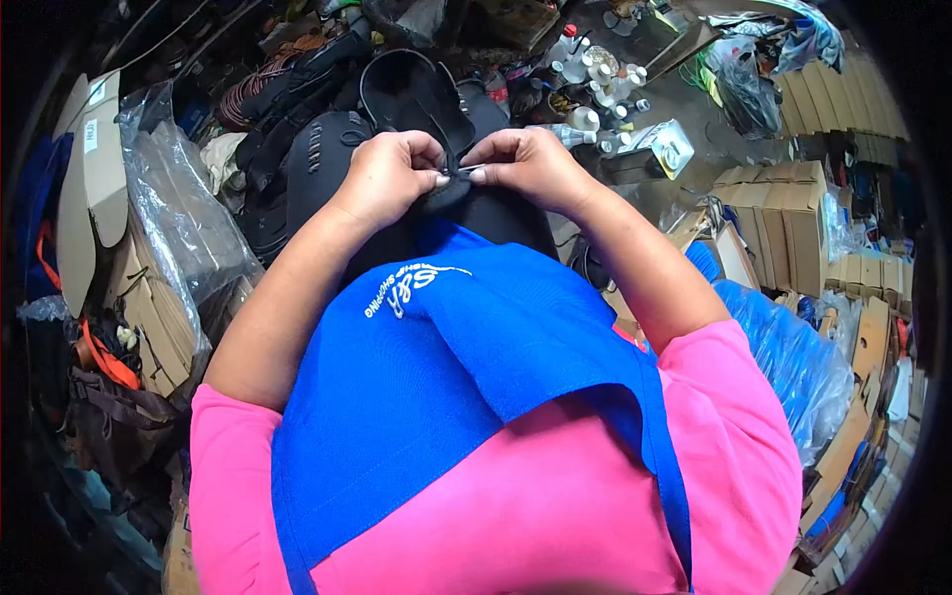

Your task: Manually stitching the edge of a black shoe with a needle and thread.

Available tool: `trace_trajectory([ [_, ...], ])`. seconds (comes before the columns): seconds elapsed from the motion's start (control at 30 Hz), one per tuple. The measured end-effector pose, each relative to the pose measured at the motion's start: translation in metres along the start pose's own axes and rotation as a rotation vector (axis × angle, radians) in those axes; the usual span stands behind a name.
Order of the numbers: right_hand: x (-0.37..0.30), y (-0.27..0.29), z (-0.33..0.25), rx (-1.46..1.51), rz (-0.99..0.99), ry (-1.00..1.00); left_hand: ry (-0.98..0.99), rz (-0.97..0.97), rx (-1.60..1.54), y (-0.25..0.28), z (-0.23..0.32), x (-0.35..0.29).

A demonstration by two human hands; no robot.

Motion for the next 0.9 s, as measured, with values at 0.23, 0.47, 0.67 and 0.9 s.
trace_trajectory([
  [0.23,-0.002,-0.003,-0.015,-0.555,-0.076,0.375,-0.564,0.232,0.615,0.008,0.005,-0.018],
  [0.47,-0.008,0.018,0.008,-0.102,-0.075,0.128,-0.515,0.219,0.779,0.017,-0.009,-0.041],
  [0.67,-0.019,0.015,0.006,-0.363,0.04,0.296,-0.339,0.115,0.502,0.004,0.001,-0.031],
  [0.9,-0.034,0.038,-0.009,-0.225,-0.012,0.231,-0.422,0.065,0.604,0.0,0.005,-0.02],
])
Point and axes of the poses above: each hand's wrist, its own x-axis towards the middle knuckle, its own y-axis out of the back of the hand, z = x × y, the point moved 1 cm from there along x, towards the middle knuckle, and after that the axes turned 1 degree about x, right-handed, at the moved point
